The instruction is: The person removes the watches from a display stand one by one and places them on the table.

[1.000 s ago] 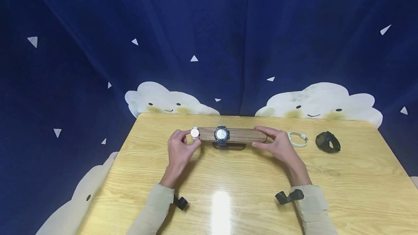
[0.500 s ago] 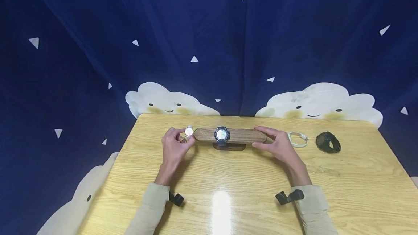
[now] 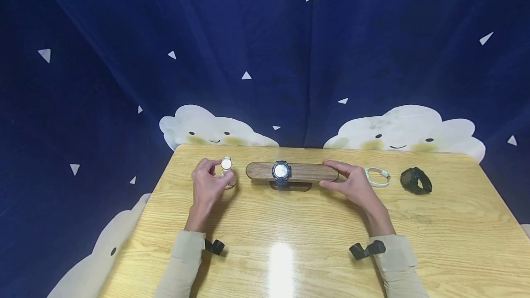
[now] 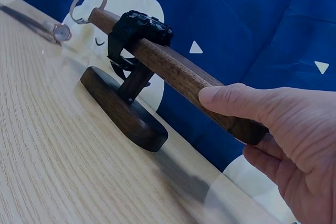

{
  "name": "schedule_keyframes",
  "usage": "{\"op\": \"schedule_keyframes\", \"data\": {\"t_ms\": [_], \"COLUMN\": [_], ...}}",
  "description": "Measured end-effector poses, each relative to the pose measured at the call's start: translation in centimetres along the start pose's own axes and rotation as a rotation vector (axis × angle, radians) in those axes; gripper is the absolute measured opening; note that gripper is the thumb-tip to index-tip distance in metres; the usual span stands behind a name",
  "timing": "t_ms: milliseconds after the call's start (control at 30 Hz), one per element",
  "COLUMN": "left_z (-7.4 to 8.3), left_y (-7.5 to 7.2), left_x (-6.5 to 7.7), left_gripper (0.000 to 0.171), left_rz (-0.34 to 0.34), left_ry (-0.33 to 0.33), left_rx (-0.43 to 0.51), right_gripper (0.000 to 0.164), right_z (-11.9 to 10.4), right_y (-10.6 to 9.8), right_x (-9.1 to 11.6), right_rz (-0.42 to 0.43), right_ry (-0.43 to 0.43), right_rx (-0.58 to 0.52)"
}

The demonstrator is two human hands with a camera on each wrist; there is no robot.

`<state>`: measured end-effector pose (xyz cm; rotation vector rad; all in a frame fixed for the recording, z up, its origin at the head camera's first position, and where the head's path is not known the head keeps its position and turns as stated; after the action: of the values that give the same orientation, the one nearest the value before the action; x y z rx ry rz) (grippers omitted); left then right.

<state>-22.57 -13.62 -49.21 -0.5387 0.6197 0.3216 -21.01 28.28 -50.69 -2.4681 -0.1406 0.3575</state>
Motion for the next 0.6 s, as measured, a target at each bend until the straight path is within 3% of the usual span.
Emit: {"op": "schedule_keyframes", "data": {"t_ms": [367, 600], "left_z": [-1.1, -2.1], "left_y": [-1.5, -2.6], "left_x": [-0.7, -0.9], "left_gripper": [0.028, 0.029], "left_rz": [0.014, 0.011], "left_ry": [0.006, -0.026], "left_rx": [-0.041, -0.092], "right_gripper": [0.056, 0.057], "right_z": [-0.1, -0.1], "right_y": [0.0, 0.0], "right_x": [0.0, 0.1], "right_rz": [-0.006, -0.018], "right_ry": [0.007, 0.029], "right_rx": [0.018, 0.032]}}
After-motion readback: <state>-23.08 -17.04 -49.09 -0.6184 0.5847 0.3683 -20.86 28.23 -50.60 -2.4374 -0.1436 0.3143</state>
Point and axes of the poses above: each hand's wrist, its own x-axis away from the middle knuckle, its own y-axis out of the palm, z = x × y, the point moved 1 cm from there along -x, towards the middle knuckle, and after that the axes turned 11 degrees about x, right-handed, at the moved point
